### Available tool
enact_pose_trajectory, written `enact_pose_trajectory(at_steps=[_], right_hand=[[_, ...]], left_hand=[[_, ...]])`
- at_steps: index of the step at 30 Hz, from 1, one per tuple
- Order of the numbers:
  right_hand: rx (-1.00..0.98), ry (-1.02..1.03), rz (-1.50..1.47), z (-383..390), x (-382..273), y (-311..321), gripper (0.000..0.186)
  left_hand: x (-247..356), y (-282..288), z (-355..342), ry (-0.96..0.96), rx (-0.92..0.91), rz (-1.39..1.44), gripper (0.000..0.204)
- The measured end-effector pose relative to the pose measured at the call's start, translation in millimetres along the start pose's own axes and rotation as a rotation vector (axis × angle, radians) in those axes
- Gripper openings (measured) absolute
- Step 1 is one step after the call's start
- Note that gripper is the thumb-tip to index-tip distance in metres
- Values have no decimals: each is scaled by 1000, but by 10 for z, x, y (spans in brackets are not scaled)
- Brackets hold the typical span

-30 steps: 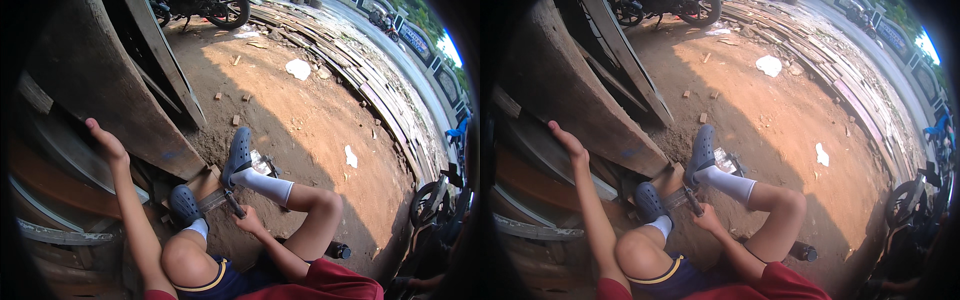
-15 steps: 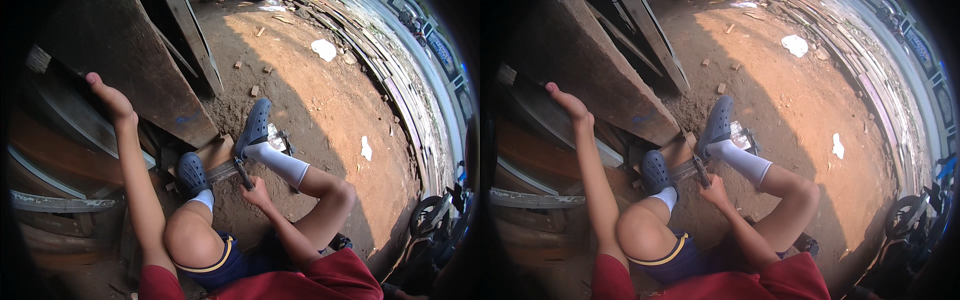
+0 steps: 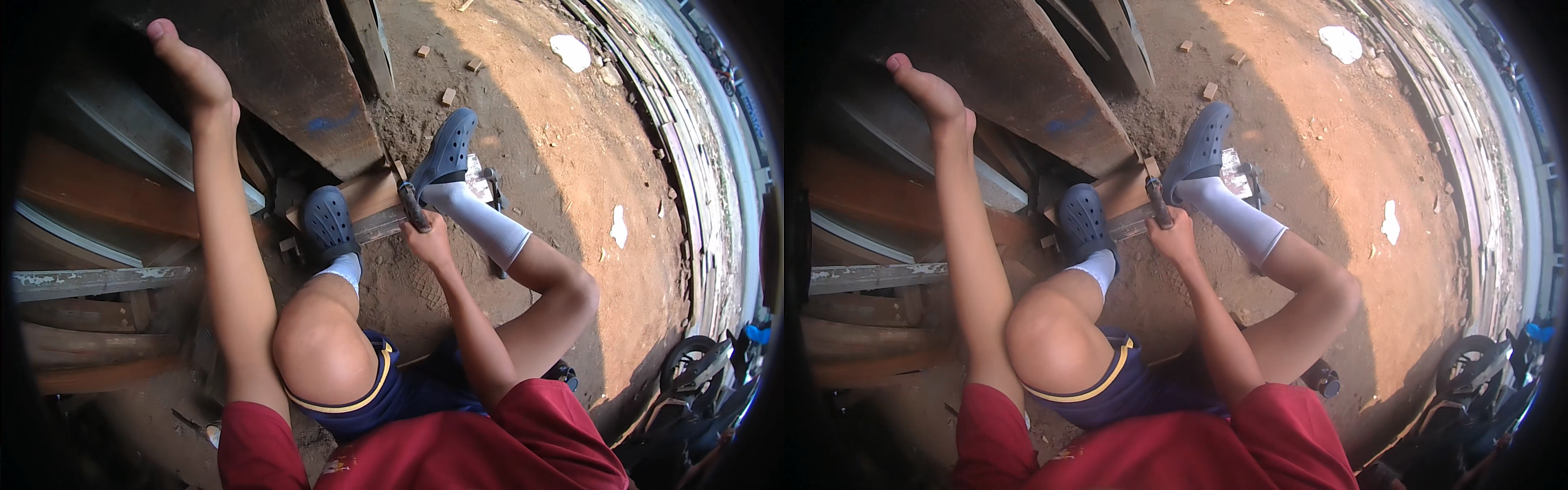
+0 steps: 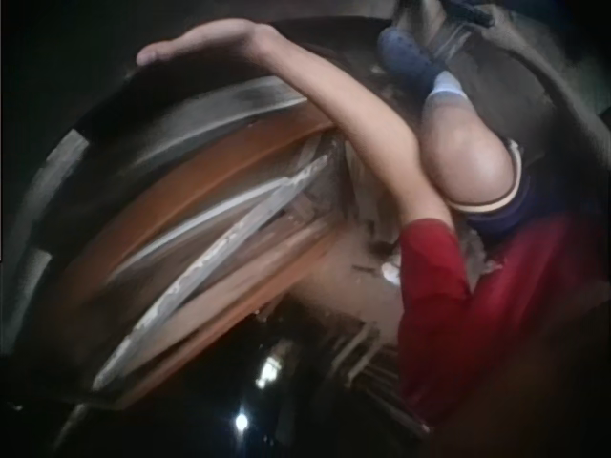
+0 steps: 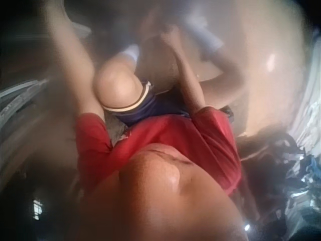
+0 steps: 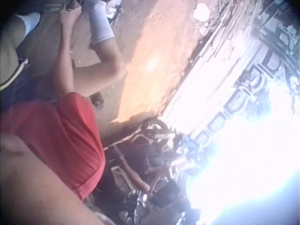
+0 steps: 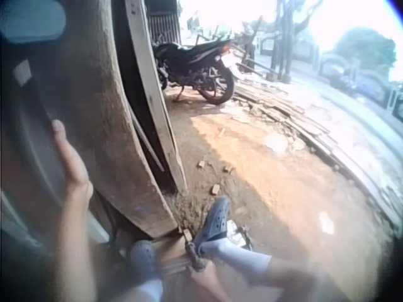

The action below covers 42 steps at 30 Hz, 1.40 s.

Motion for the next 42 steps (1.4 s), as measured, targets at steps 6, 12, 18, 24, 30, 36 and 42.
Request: enact_pose_trajectory(at_steps=[6,12,18,24,30,36,42], right_hand=[[-2,38,85,649,219,176,28],[-5,-16,12,192,60,-2,27],[-1,-7,102,353,113,85,26],[5,10,66,189,75,-81,26],[-4,-34,79,125,97,76,29],[-2,31,120,474,101,77,27],[25,23,24,-94,83,-34,24]], left_hand=[[4,20,-20,-28,59,-60,99],[2,41,24,-7,52,-96,99],[-11,38,-26,-32,62,-126,101],[-49,44,8,-26,16,-125,105],[39,-58,-8,-78,-4,-111,99],[77,-8,-3,-103,36,-94,92],[29,22,-26,-100,72,-9,95]])
Point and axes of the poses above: each hand's wrist, its own z-axis away from the middle knuckle, its own y-axis out of the back of the hand, x = y × z, the point moved 9 cm from there along -z, towards the middle knuckle, and after that the axes turned 7 degrees about z, right-handed, at the moved point
